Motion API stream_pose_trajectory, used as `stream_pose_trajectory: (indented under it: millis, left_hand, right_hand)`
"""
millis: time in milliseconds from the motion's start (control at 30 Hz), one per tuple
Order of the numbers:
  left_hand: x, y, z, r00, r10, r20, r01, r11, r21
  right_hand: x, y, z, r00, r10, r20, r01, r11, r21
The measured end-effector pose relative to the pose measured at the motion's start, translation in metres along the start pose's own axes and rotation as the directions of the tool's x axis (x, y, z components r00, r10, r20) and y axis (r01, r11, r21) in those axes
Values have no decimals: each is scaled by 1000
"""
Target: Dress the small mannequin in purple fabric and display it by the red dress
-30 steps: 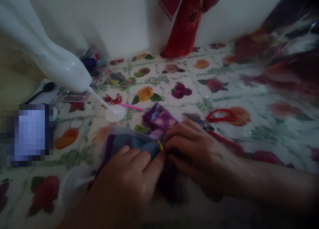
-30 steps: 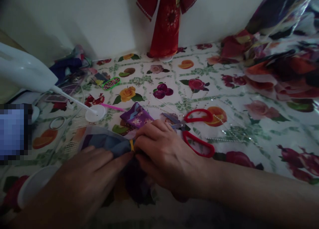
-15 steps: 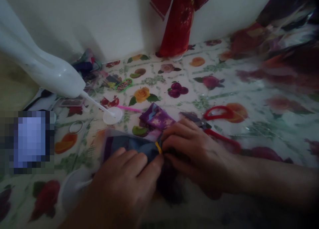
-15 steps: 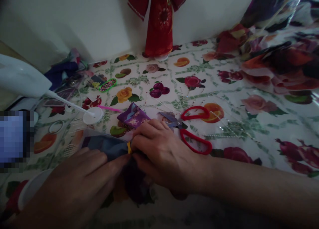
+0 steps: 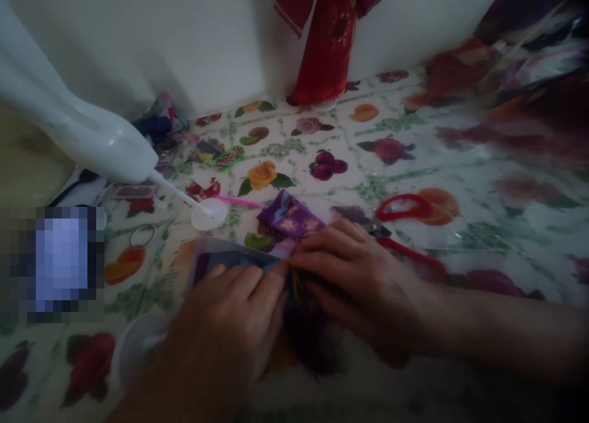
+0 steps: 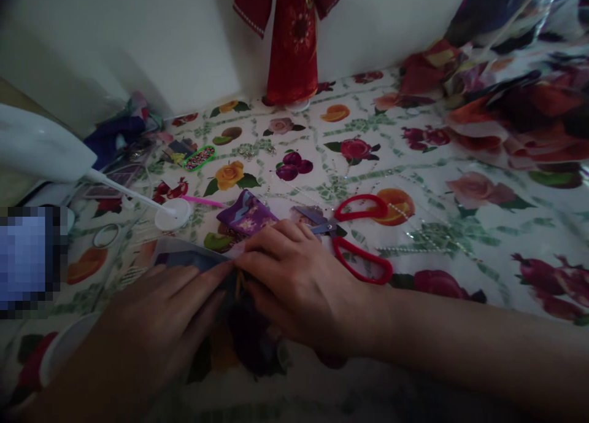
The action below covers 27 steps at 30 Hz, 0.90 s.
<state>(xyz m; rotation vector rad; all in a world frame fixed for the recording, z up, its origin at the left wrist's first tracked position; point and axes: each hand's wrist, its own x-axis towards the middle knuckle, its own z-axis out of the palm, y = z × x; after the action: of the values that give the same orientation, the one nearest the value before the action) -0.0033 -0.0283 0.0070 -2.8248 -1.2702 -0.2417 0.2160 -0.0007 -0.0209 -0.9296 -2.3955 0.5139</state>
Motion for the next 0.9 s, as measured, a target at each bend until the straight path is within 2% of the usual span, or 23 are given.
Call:
stream_pose_trajectory:
  millis: [133, 267, 433, 667, 900]
  left_hand:
    - [2, 0, 1, 1000, -1, 17, 1, 1000, -2]
    - [3, -1, 1, 1000, -24, -17, 24, 1000, -8]
    - [5, -2, 2, 998, -58, 34, 59, 997, -48]
    - [8, -1, 1, 997, -66, 35, 69, 994, -83]
    - [5, -2, 3, 993, -102, 57, 109, 986, -124]
  right_hand:
    - [-1, 1, 1, 1000, -27, 7, 28, 998, -65]
    - [-2, 2, 4, 999, -41, 28, 44, 992, -114]
    - [-3, 2, 4, 994, -81, 72, 94, 974, -208]
    - [-4, 3, 5, 994, -112, -8, 109, 979, -173]
    - [-2, 2, 4, 992, -123, 3, 122, 983, -135]
